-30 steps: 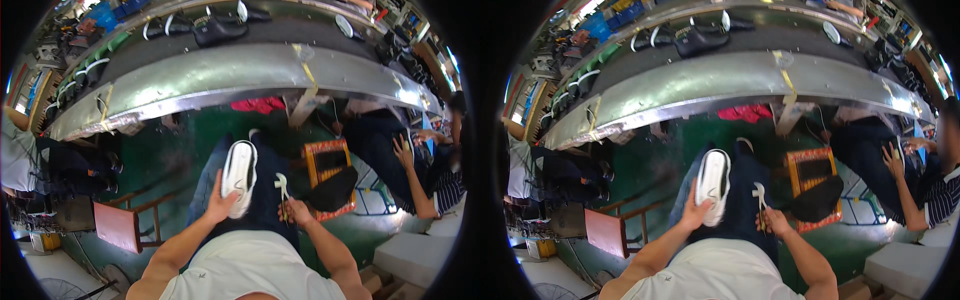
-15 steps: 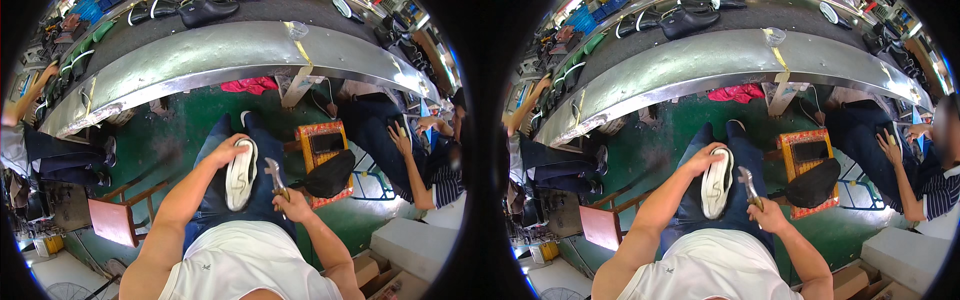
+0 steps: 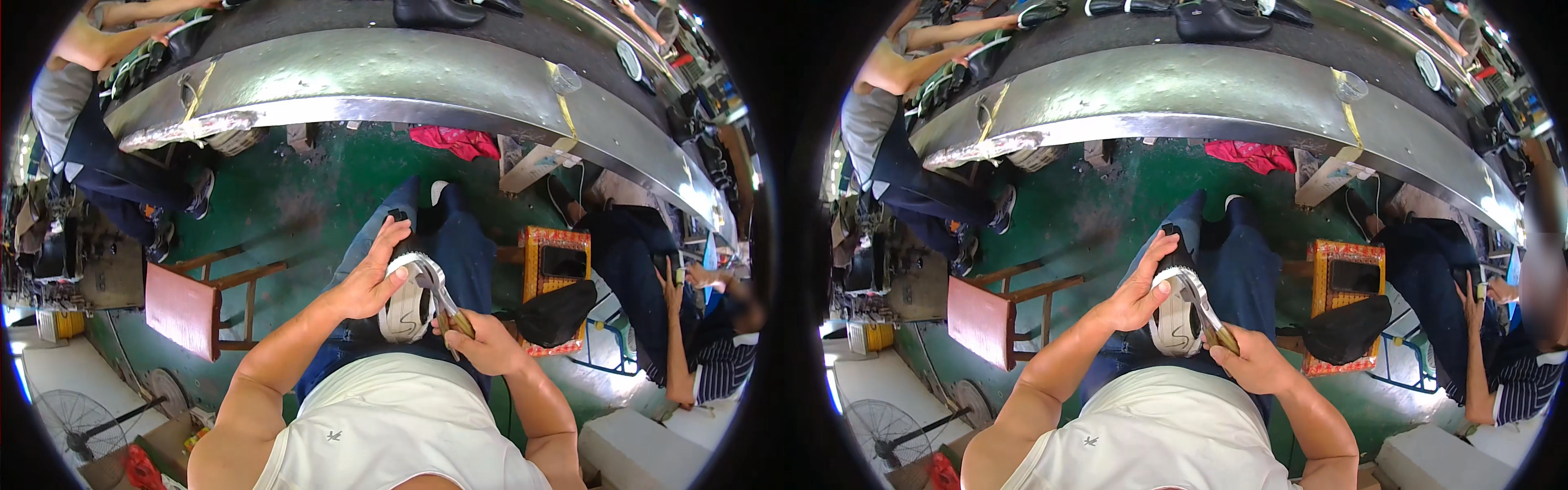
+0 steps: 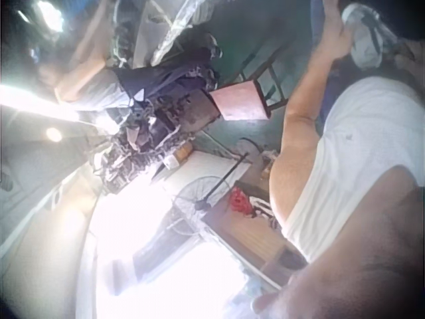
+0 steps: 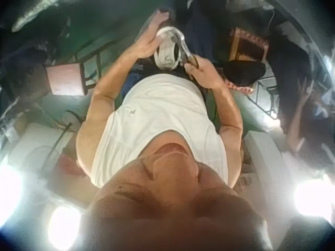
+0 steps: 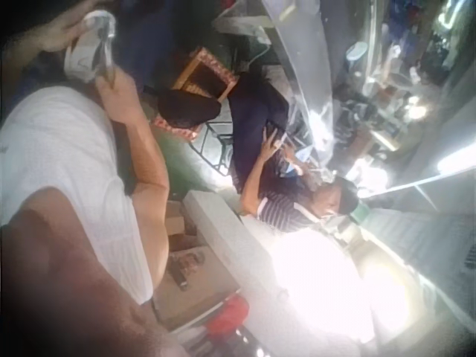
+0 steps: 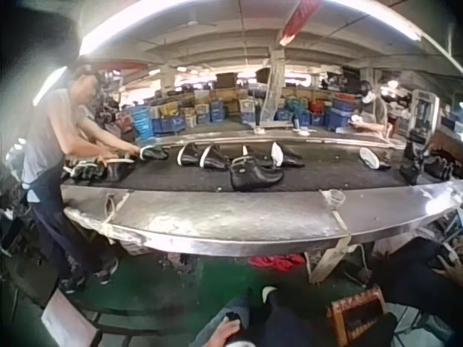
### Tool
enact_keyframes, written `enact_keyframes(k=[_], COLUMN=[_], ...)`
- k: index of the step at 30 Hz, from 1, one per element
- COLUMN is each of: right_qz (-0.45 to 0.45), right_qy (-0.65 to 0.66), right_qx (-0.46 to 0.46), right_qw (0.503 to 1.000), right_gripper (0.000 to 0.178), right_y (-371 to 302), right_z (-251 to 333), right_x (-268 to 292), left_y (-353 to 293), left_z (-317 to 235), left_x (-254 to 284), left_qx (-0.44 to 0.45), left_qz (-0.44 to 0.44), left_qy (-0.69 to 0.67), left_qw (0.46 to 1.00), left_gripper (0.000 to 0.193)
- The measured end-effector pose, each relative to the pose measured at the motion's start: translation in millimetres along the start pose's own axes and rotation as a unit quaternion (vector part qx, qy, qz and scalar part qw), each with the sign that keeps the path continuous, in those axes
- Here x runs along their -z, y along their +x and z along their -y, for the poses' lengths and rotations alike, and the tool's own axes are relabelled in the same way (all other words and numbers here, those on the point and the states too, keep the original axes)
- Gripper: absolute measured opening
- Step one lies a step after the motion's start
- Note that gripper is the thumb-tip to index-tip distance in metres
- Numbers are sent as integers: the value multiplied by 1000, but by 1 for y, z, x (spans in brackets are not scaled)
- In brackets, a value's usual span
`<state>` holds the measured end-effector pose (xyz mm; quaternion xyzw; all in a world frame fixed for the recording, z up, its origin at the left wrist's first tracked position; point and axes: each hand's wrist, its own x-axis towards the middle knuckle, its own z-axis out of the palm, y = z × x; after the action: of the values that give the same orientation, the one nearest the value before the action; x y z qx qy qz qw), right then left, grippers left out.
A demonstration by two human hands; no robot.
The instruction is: Manual lasting of shoe uppers over soles using pliers and adhesive, then placing on conveyor belt.
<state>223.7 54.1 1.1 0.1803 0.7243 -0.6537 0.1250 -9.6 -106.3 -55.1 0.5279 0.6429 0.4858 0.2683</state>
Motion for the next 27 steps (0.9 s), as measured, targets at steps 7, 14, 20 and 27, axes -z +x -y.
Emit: enact_keyframes(k=[7, 14, 20, 27], right_qz=[35, -195, -176, -53], right_qy=[23, -179, -316, -218], right_qx=[-95, 134, 83, 25], right_qw=[995, 955, 929, 974], right_gripper=[21, 23, 30, 20], right_y=[30, 53, 12, 10], right_z=[-2, -74, -33, -12], right_x=[1, -35, -37, -7], left_y=[-8, -3, -6, 7], left_z=[21, 27, 16, 19], left_x=[2, 7, 2, -19], left_qx=[32, 39, 56, 105], left_qz=[-41, -36, 5, -123], left_qy=[-32, -30, -60, -95], left_qw=[998, 998, 997, 982], left_gripper=[51, 50, 56, 46])
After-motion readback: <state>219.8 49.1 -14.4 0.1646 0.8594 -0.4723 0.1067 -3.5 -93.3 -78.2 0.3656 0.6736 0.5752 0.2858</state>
